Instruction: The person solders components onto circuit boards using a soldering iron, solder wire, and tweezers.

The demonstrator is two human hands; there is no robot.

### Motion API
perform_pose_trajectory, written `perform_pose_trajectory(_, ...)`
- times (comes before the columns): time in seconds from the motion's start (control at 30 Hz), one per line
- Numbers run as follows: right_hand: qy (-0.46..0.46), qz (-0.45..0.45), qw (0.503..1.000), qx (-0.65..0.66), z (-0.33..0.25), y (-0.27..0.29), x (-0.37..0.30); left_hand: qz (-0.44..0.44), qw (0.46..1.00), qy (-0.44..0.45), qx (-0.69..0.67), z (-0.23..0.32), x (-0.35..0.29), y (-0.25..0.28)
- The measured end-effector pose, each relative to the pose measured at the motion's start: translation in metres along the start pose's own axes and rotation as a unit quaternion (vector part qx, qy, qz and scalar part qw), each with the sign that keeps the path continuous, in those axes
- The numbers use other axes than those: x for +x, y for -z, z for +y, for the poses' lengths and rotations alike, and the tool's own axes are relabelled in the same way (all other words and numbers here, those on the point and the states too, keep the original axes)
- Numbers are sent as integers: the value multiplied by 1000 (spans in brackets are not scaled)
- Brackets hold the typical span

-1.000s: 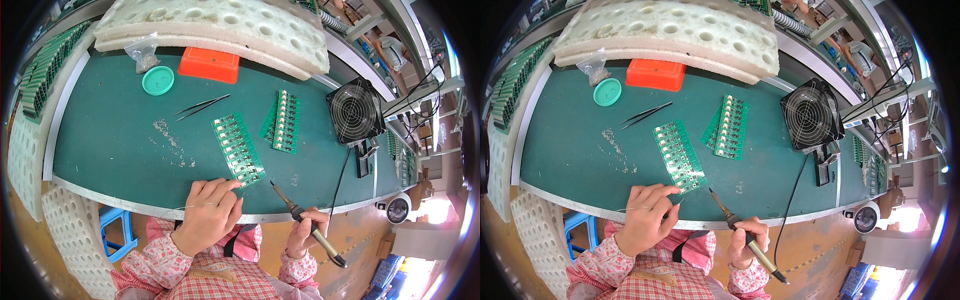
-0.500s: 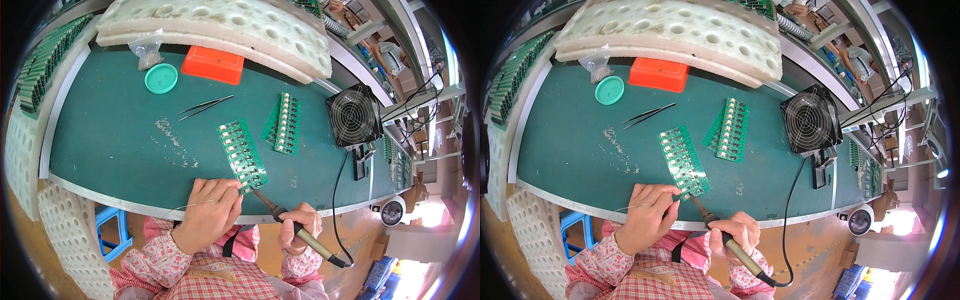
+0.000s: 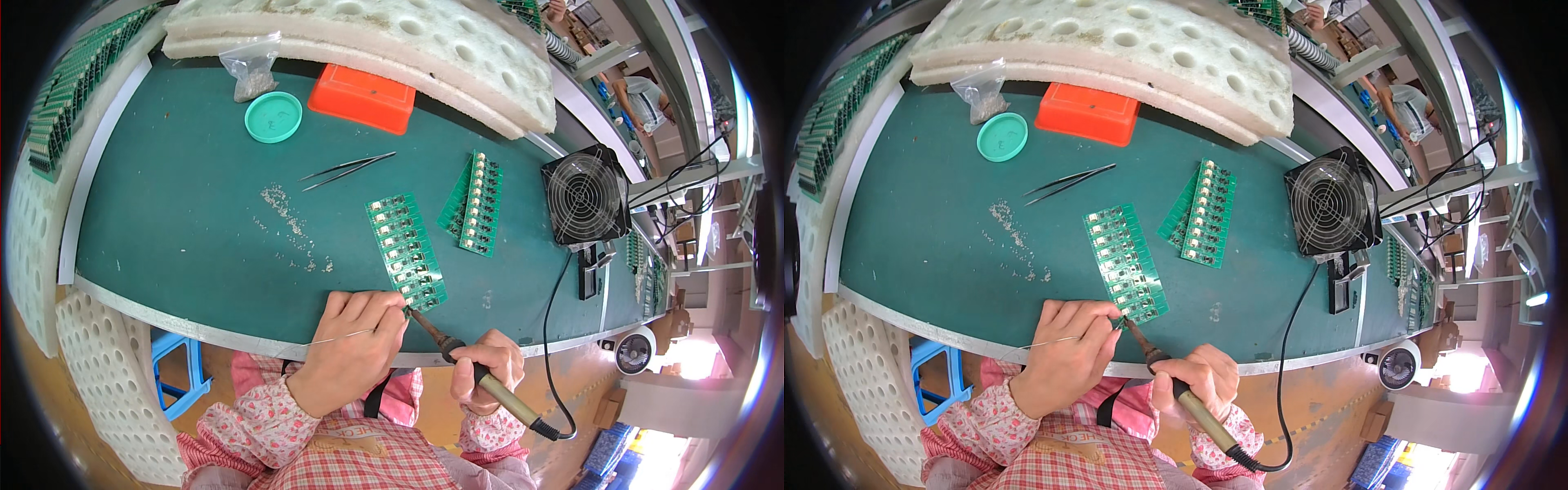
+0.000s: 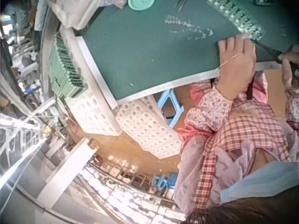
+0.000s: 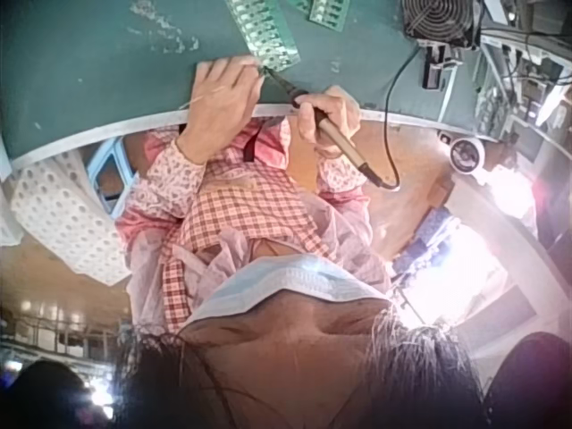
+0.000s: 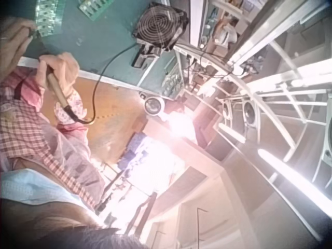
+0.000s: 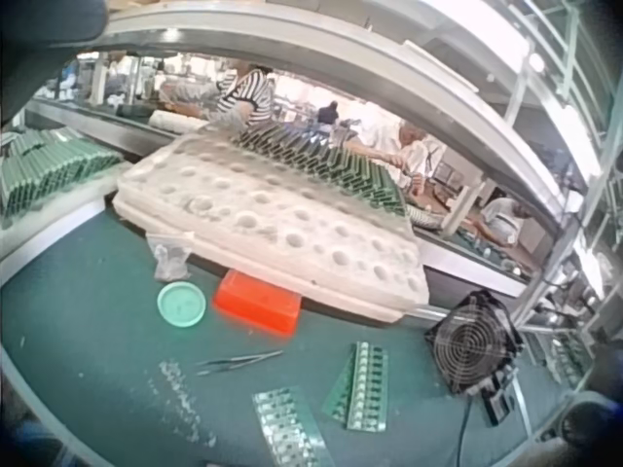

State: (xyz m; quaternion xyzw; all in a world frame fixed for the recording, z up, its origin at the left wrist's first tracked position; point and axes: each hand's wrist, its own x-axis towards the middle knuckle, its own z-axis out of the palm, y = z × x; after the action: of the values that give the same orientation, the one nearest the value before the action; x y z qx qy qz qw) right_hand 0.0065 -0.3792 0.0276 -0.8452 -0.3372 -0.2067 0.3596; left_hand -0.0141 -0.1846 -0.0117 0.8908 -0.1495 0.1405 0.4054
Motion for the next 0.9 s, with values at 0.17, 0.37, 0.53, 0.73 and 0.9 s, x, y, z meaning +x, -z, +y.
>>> perform_pose_trajectory(0.17, 29, -31, 999, -19, -2, 2, 2, -1, 1000, 0, 2, 0, 0, -1)
perform_pose_trajectory(0.37, 96, -63, 992, -50, -10, 0, 9, 1, 1000, 7, -10, -2, -1, 0)
perform_pose_trajectory(0.53, 86, -55, 994, -46, -6, -1, 5, 7, 1000, 9, -28, -4, -3, 3)
perform_pose_trajectory(0.73, -60, 96, 993, 16, 0, 5, -17, 5, 1000, 4, -28, -2, -1, 4)
perform_pose_trajectory(0.9, -96, 141, 985, 37, 9, -6, -31, -18, 1000, 8, -17, 0, 0, 7)
